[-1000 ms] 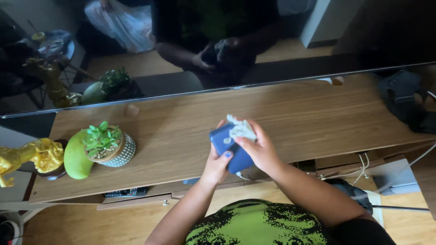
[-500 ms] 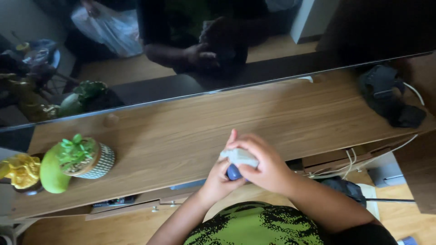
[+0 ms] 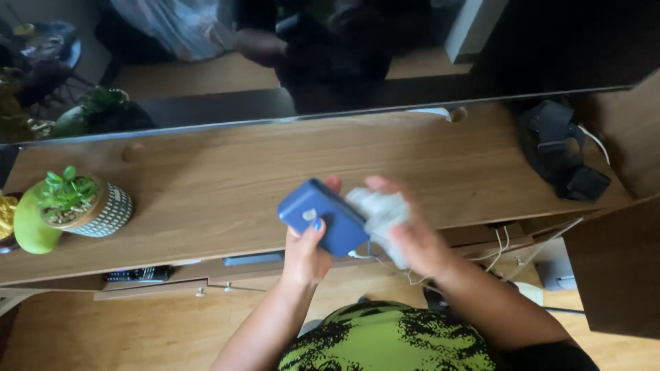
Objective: Wiping and cleaning various household objects including a small plant, electronic devices, and shoes with a cloth.
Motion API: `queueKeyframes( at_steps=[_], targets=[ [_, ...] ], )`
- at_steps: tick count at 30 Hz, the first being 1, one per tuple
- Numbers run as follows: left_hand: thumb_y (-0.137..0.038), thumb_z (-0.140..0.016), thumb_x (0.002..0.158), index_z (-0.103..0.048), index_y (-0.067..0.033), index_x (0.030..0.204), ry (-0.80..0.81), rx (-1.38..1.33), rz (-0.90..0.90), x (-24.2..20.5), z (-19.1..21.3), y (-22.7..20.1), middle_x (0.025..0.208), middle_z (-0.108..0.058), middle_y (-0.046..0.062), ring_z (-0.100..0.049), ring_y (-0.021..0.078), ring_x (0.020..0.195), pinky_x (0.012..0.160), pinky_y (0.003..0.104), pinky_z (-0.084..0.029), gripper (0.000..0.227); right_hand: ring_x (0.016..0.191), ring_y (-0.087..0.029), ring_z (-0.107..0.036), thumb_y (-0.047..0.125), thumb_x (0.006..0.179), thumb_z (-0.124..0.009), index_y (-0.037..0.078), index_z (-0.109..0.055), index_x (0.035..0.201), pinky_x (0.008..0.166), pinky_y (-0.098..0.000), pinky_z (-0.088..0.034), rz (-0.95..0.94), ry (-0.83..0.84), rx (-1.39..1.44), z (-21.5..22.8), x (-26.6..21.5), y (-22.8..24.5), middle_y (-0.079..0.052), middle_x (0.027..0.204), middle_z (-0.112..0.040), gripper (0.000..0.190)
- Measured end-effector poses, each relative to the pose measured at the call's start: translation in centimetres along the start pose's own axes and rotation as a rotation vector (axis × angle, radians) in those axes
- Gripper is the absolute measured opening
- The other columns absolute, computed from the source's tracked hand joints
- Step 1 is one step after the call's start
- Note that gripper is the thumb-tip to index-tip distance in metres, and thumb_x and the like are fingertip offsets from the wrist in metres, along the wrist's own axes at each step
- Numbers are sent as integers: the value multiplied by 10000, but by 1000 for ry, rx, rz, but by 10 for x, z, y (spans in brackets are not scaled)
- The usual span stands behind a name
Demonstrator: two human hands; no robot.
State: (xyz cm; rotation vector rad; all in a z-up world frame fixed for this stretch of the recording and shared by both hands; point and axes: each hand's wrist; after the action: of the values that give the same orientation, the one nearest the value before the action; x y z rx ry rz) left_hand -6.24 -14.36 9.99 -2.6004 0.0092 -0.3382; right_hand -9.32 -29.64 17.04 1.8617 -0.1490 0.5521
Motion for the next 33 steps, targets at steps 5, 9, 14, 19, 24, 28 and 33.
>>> queueKeyframes(
  at_steps=[5, 9, 14, 19, 24, 28, 33],
  targets=[
    [-241, -714, 917, -544, -43, 1358, -109, -9, 58, -14, -5, 9, 1367, -608, 313, -606, 438, 1256, 984, 638, -511, 513, 1436, -405, -395, 180, 753, -881, 105, -318, 1601, 1196, -506, -295, -243, 71, -642, 11, -27, -11, -255, 1564, -408, 1021],
    [-225, -688, 923, -557, -36, 1339, -164, -16, 81, -26, -3, 2, 1320, -639, 313, -614, 454, 1238, 946, 629, -540, 476, 1401, -210, -485, 108, 702, -899, 171, -536, 1506, 1199, -401, -323, -345, 33, -531, 18, -43, -15, -73, 1509, -572, 884],
    [-253, -688, 920, -582, -46, 1329, -202, 32, 58, -48, 3, -31, 1326, -648, 291, -619, 442, 1249, 929, 637, -547, 471, 1328, -268, -566, 132, 814, -782, 86, -560, 1455, 1167, -429, -393, -319, -140, -546, 5, -59, -2, -137, 1424, -631, 680],
    [-259, -676, 933, -592, -36, 1316, -255, 48, 42, -77, 5, -46, 1314, -660, 283, -618, 447, 1258, 924, 646, -545, 451, 1385, -262, -496, 154, 892, -706, 166, -367, 1591, 1165, -449, -379, -217, -48, -517, -27, -81, -1, -114, 1543, -511, 776],
    [-203, -676, 928, -576, -65, 1307, -226, 49, 31, -90, -9, -54, 1296, -664, 297, -638, 462, 1220, 890, 639, -564, 416, 1252, -235, -650, 293, 794, -855, 203, -606, 1408, 1086, -399, -479, -525, 89, -794, -13, -117, -29, -54, 1304, -721, 669],
    [-253, -667, 938, -562, -87, 1329, -220, 62, -10, -84, -17, -61, 1329, -653, 278, -627, 454, 1242, 889, 643, -561, 437, 1183, -278, -695, 269, 769, -874, 160, -670, 1329, 1029, -424, -517, -474, 109, -829, 8, -120, -26, -88, 1219, -764, 606],
    [-298, -628, 948, -535, -140, 1376, -295, -55, 0, -76, -15, -31, 1404, -615, 244, -591, 450, 1293, 924, 672, -535, 466, 1237, -290, -650, 159, 766, -851, 100, -638, 1360, 1058, -420, -501, -311, -109, -864, 27, -102, 5, -131, 1283, -721, 634]
  ],
)
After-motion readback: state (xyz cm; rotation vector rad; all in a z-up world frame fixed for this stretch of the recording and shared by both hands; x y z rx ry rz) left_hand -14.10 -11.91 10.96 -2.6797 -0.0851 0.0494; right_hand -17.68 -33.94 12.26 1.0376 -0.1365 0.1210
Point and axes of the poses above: each hand's wrist, its own x-axis towards the middle knuckle, its own z-axis out of the back of the hand, y = z × x
